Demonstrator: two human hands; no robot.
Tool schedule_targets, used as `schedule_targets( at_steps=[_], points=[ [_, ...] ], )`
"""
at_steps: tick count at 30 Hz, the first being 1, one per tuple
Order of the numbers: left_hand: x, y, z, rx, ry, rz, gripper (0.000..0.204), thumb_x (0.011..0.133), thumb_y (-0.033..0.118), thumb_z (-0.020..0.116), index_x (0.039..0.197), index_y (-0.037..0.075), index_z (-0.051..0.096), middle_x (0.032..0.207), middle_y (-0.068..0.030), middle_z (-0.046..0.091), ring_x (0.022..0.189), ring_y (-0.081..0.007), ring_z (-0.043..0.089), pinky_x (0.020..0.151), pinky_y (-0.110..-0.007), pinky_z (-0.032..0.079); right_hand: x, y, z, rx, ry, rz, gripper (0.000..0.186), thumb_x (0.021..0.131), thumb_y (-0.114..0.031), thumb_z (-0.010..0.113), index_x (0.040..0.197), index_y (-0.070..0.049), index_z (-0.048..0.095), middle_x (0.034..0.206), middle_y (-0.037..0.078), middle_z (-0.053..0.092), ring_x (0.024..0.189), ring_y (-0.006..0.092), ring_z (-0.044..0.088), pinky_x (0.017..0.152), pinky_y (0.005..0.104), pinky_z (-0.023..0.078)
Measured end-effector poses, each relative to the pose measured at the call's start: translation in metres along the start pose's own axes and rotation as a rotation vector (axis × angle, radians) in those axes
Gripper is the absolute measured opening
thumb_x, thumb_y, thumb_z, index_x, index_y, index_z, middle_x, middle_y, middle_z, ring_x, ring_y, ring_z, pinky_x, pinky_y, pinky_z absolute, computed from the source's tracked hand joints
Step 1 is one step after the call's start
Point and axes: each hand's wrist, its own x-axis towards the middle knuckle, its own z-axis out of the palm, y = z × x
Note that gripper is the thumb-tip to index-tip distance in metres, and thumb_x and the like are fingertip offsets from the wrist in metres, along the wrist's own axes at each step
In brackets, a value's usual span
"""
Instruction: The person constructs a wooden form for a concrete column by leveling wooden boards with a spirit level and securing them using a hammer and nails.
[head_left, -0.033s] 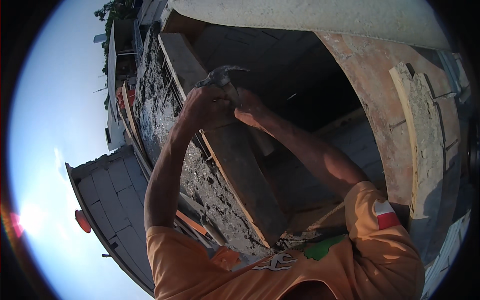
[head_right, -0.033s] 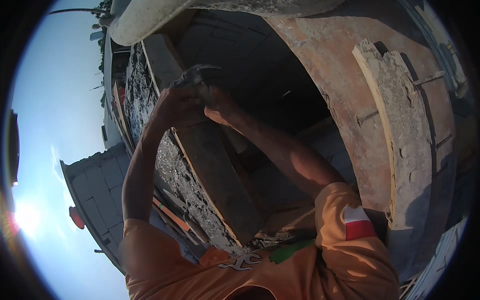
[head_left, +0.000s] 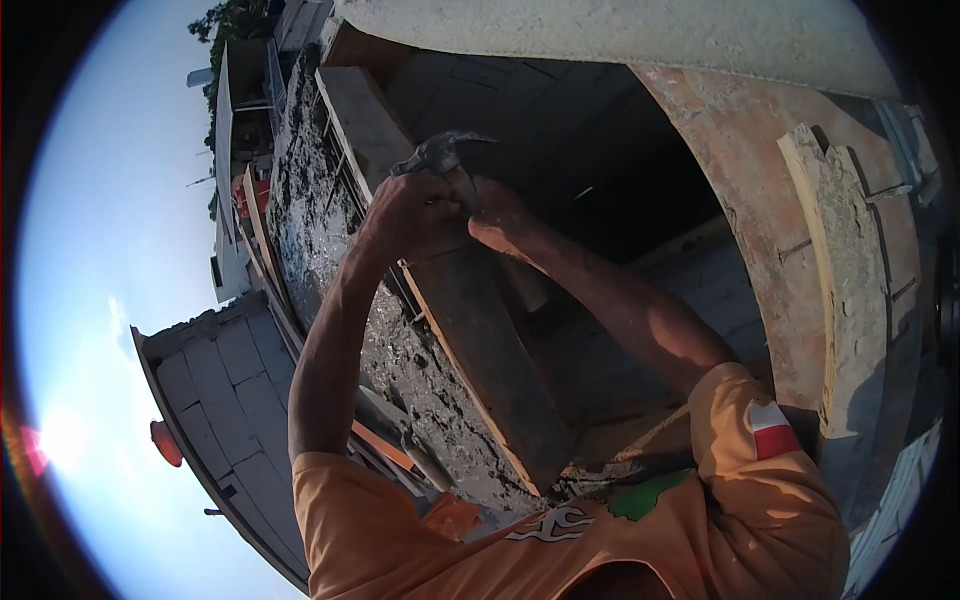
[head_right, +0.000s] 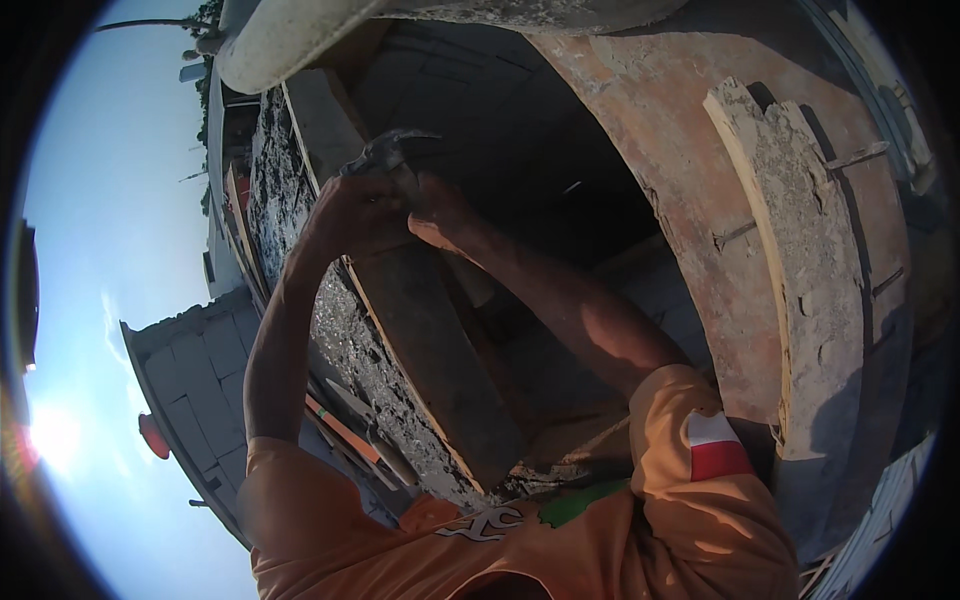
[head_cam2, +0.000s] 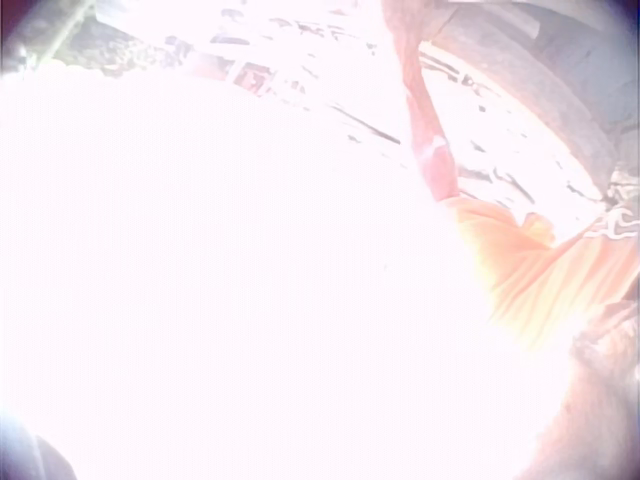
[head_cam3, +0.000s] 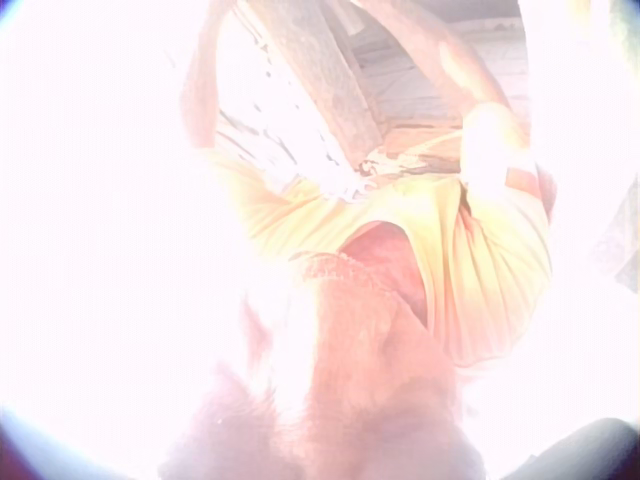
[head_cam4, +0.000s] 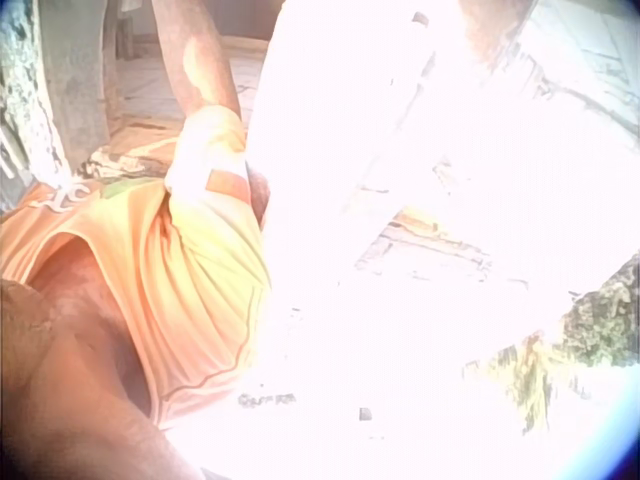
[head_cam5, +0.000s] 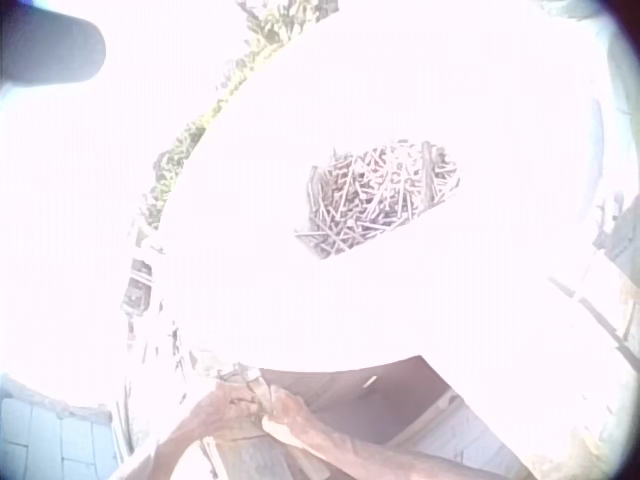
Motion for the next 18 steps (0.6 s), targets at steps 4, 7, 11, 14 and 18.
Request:
schedule_targets(
  at_steps=[4, 7, 11, 14, 18],
  points=[
    [0.003, -0.004, 0.002, 0.062, -0.026, 0.078, 0.019, 0.079, 0.022, 0.069, 0.092, 0.009, 0.074, 0.083, -0.0147, 0.069, 0.082, -0.0319, 0.067, 0.073, -0.042, 0.051, 0.008, 0.007, -0.003, -0.598, 0.114, -0.235, 0.033, 0.073, -0.009, 0.067, 0.101, 0.002, 0.053, 0.086, 0.012, 0.061, 0.079, 0.0250, 0.062, 0.071, 0.0379, 0.050],
    [-0.008, -0.020, -0.001, 0.034, -0.039, 0.047, 0.019, 0.080, 0.022, 0.068, 0.093, 0.010, 0.074, 0.085, -0.0142, 0.069, 0.083, -0.0320, 0.067, 0.074, -0.041, 0.051, 0.005, 0.002, 0.024, -0.886, 0.149, -0.068, 0.035, 0.071, -0.011, 0.069, 0.100, 0.002, 0.053, 0.088, 0.018, 0.061, 0.082, 0.0285, 0.063, 0.070, 0.0399, 0.049],
    [-0.002, -0.015, 0.003, 0.038, -0.044, 0.055, 0.018, 0.080, 0.021, 0.067, 0.094, 0.011, 0.074, 0.086, -0.0138, 0.069, 0.084, -0.0319, 0.067, 0.075, -0.041, 0.051, 0.000, -0.004, 0.017, -0.900, 0.133, -0.181, 0.037, 0.068, -0.011, 0.068, 0.098, 0.003, 0.052, 0.090, 0.021, 0.060, 0.086, 0.0331, 0.063, 0.073, 0.0417, 0.048],
    [-0.003, -0.016, 0.002, 0.052, -0.052, 0.018, 0.019, 0.080, 0.022, 0.067, 0.094, 0.010, 0.074, 0.086, -0.0146, 0.068, 0.084, -0.0322, 0.067, 0.075, -0.042, 0.051, -0.001, -0.006, 0.025, -0.868, 0.125, -0.199, 0.036, 0.068, -0.010, 0.067, 0.097, 0.003, 0.052, 0.089, 0.021, 0.059, 0.086, 0.0339, 0.063, 0.074, 0.0419, 0.048],
    [0.000, -0.010, 0.003, 0.102, -0.044, 0.001, 0.020, 0.081, 0.023, 0.066, 0.094, 0.009, 0.073, 0.086, -0.0159, 0.068, 0.085, -0.0342, 0.066, 0.076, -0.044, 0.051, -0.004, -0.009, 0.025, -0.870, 0.130, -0.188, 0.034, 0.069, -0.009, 0.067, 0.096, 0.003, 0.052, 0.088, 0.020, 0.059, 0.084, 0.0329, 0.063, 0.072, 0.0423, 0.048]
  ],
)
